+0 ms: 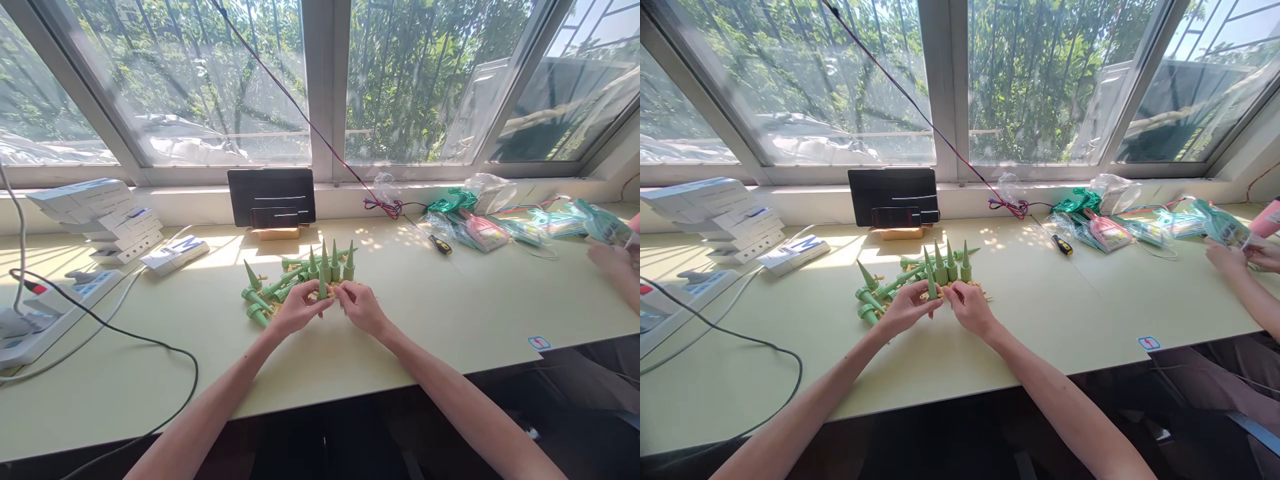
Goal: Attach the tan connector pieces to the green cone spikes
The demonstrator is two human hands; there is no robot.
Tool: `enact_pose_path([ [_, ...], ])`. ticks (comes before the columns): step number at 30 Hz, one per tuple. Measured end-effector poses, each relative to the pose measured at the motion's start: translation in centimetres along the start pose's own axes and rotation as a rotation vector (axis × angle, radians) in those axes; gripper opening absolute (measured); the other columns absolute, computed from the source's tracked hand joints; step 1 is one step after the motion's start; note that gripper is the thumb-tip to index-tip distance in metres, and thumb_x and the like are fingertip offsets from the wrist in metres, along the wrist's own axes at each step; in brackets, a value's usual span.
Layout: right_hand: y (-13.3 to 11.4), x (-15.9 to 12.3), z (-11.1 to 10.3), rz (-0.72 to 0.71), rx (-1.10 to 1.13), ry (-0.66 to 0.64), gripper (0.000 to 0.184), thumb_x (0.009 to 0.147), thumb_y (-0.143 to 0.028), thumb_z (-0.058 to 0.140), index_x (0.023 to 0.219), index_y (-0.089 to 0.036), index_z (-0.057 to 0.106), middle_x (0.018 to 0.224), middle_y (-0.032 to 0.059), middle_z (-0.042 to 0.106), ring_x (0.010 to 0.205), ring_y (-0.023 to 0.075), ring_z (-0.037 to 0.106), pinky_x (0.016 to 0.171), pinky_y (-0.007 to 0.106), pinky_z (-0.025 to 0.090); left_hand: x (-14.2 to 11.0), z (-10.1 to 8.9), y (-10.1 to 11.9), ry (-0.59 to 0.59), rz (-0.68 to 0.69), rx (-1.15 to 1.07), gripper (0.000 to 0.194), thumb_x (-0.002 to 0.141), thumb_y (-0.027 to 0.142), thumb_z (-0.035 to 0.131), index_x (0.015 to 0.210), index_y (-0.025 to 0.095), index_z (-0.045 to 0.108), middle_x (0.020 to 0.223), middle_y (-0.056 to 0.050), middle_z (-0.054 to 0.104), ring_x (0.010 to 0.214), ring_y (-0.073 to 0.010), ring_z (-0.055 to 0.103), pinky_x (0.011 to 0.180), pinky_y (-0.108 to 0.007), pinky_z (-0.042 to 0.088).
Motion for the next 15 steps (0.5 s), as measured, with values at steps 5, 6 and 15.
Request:
enact_pose_path([
  [5, -0.62, -0.03, 0.04, -0.017, 0.032, -0.014, 0.019, 0.094, -0.037, 0.052, 0.087, -0.02, 0.057, 0.069, 0.0001, 0.06, 0.054, 0.0128, 0.052, 0.051, 0.025, 0.039, 0.01, -0.39, -0.11, 0.025, -0.004, 0.032, 0.028, 0.084, 0.041, 0.071, 0.099, 0.017, 0.068, 0.088, -0.001, 0.063, 0.058, -0.0088, 0.058, 0.054, -0.024, 0.054],
  [6, -0.66, -0.03, 0.04, -0.02, 0.032, -0.015, 0.018, 0.094, -0.036, 0.052, 0.087, -0.02, 0.057, 0.07, 0.0005, 0.06, 0.054, 0.013, 0.053, 0.051, 0.025, 0.04, 0.01, -0.4, -0.13, 0.026, -0.005, 0.034, 0.028, 0.084, 0.041, 0.071, 0.1, 0.017, 0.068, 0.088, -0.001, 0.063, 0.058, -0.0089, 0.058, 0.054, -0.024, 0.054],
  [15, 0.04, -0.06, 0.1, 0.002, 0.021, -0.018, 0.017, 0.094, -0.035, 0.052, 0.086, -0.02, 0.056, 0.069, 0.0003, 0.061, 0.054, 0.0134, 0.054, 0.053, 0.025, 0.042, -0.02, -0.36, -0.13, 0.028, -0.008, 0.03, 0.029, 0.083, 0.042, 0.071, 0.099, 0.018, 0.068, 0.089, -0.002, 0.064, 0.058, -0.0095, 0.058, 0.054, -0.025, 0.054],
])
Point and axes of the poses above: each hand's wrist, its own x-axis towards the middle knuckle, its own z-axis out of the palm, y = z × x, the point moved 9 cm from there along x, towards the middle knuckle
